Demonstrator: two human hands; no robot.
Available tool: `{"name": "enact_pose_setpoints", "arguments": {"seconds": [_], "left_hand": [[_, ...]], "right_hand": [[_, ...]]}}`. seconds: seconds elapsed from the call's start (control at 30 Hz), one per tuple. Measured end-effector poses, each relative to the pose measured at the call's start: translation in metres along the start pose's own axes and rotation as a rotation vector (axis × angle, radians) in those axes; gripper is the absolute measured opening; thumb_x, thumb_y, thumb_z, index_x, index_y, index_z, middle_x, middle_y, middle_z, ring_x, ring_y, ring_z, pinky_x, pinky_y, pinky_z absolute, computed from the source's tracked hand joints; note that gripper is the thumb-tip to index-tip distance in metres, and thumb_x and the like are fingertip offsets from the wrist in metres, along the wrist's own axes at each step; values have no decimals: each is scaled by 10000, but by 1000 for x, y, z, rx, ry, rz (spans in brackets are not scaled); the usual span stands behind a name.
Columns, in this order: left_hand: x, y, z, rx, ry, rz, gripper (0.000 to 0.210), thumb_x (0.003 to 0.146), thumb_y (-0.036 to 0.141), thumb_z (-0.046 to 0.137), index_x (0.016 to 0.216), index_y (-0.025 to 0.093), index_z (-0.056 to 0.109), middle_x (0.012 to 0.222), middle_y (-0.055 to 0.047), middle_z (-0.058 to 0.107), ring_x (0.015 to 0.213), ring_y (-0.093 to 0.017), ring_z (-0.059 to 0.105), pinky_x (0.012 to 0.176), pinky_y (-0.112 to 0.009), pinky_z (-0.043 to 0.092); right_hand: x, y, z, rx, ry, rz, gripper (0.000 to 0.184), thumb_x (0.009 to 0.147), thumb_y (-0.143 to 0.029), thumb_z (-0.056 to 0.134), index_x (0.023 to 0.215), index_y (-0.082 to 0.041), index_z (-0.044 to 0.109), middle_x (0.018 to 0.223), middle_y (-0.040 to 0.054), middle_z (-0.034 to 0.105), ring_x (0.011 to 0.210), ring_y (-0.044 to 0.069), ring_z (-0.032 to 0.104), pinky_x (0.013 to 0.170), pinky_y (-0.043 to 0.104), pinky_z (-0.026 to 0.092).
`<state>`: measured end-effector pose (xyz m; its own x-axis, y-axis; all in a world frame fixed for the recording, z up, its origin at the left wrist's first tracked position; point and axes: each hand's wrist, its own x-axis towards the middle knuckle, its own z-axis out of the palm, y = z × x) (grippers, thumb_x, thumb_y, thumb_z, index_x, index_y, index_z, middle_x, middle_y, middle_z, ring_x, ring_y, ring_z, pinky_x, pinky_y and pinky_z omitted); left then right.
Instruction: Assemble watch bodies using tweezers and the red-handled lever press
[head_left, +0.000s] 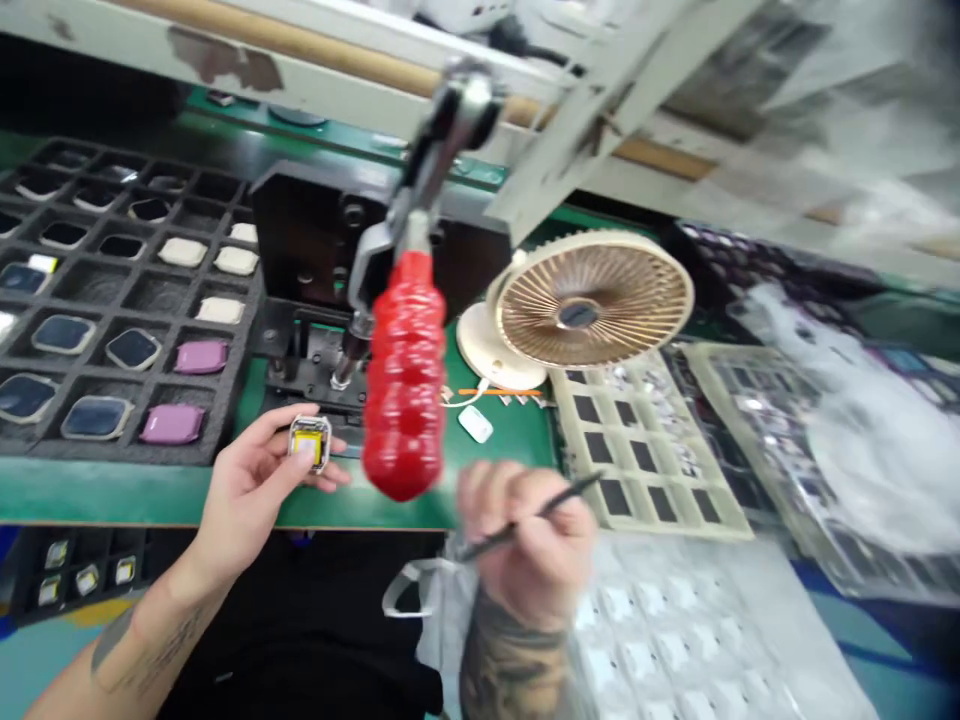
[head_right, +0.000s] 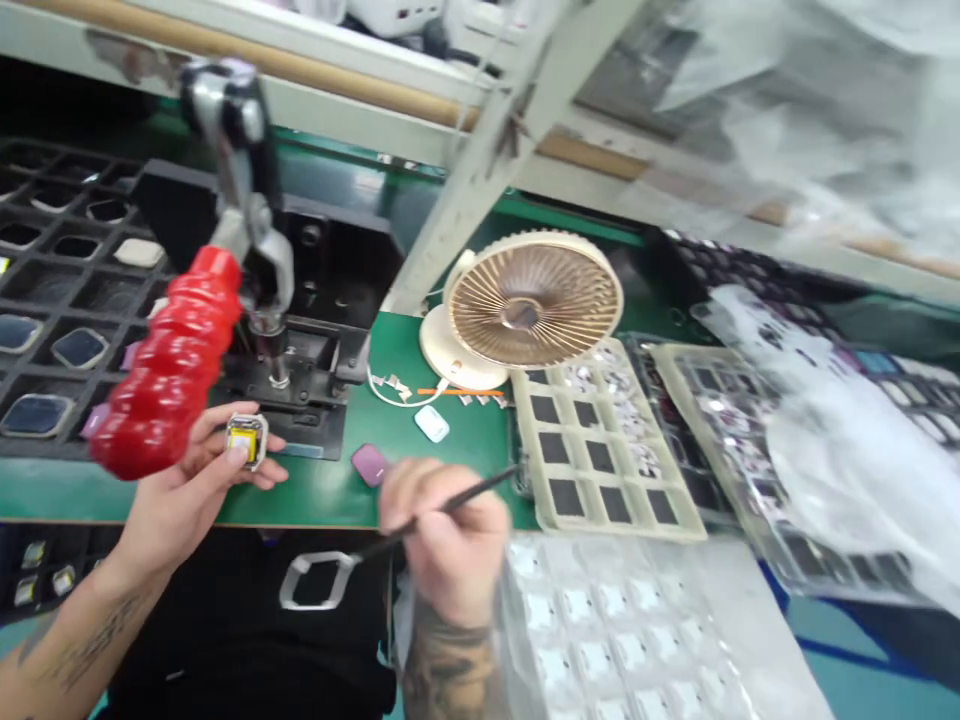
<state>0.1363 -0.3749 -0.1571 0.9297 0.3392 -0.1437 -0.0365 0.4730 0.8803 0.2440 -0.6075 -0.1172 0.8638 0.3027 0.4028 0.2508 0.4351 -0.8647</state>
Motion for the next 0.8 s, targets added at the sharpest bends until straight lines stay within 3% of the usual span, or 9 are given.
{"name": "enact_pose_setpoints", "arguments": {"seconds": [0.07,0.13,0.23,0.3,0.43,0.57,0.67,0.8], "left_hand": [[1,2,-4,46,-6,-4,449,1061,311,840,1466,187,693,1169,-151,888,915,-285,899,798,-356,750],[2,3,-6,94,-27,-12,505,1051,314,852,1503,190,663,1183,-161,890,923,-297,901,814,-370,752],[1,3,-7,165,-37,-21,553,1026,331,881,1505,188,645,1194,-173,889,928,-322,903,818,-403,763],[1,3,-6,191,-35,-13,488,1037,339,867,1453,188,665,1219,-172,884,940,-321,903,829,-422,769],[-3,3,-7,239,-43,10,333,1074,338,816,1352,194,704,1242,-153,879,979,-312,902,850,-431,774],[-8,7,-4,302,-39,-6,325,1067,355,822,1333,197,724,1242,-134,879,996,-311,895,856,-421,766],[-12,12,2,374,-17,-46,341,1057,404,829,1331,222,739,1227,-104,881,1010,-304,883,884,-420,749],[-12,12,15,543,-64,-31,358,1068,450,812,1360,256,738,1297,-70,861,1074,-270,857,967,-387,706]], "right_hand": [[27,-28,-24,-83,-49,-96,265,1034,-362,797,835,-229,682,579,-50,567,472,131,518,504,291,441],[60,-40,-38,-325,-26,-169,239,1011,-320,833,826,-221,719,641,-24,639,545,147,605,560,316,501],[105,-24,-33,-687,184,-313,60,1039,-290,817,1032,-232,825,976,29,809,839,179,767,786,360,651],[117,-7,-23,-781,253,-431,117,1078,-310,773,1153,-248,839,1119,43,812,1012,198,782,889,388,676],[79,8,-26,-943,278,-449,188,1111,-314,719,1251,-282,841,1132,60,807,1037,231,766,892,432,668],[13,8,-63,-1173,233,-267,238,1117,-275,655,1274,-286,833,1103,76,780,1006,239,757,902,435,652],[-19,12,-87,-1334,128,-90,314,1073,-404,736,1350,-267,795,1210,113,757,1092,279,747,949,478,645],[-38,14,-92,-1482,-16,54,466,1023,-536,810,1388,-250,763,1396,163,735,1291,365,702,1061,576,614]]}}
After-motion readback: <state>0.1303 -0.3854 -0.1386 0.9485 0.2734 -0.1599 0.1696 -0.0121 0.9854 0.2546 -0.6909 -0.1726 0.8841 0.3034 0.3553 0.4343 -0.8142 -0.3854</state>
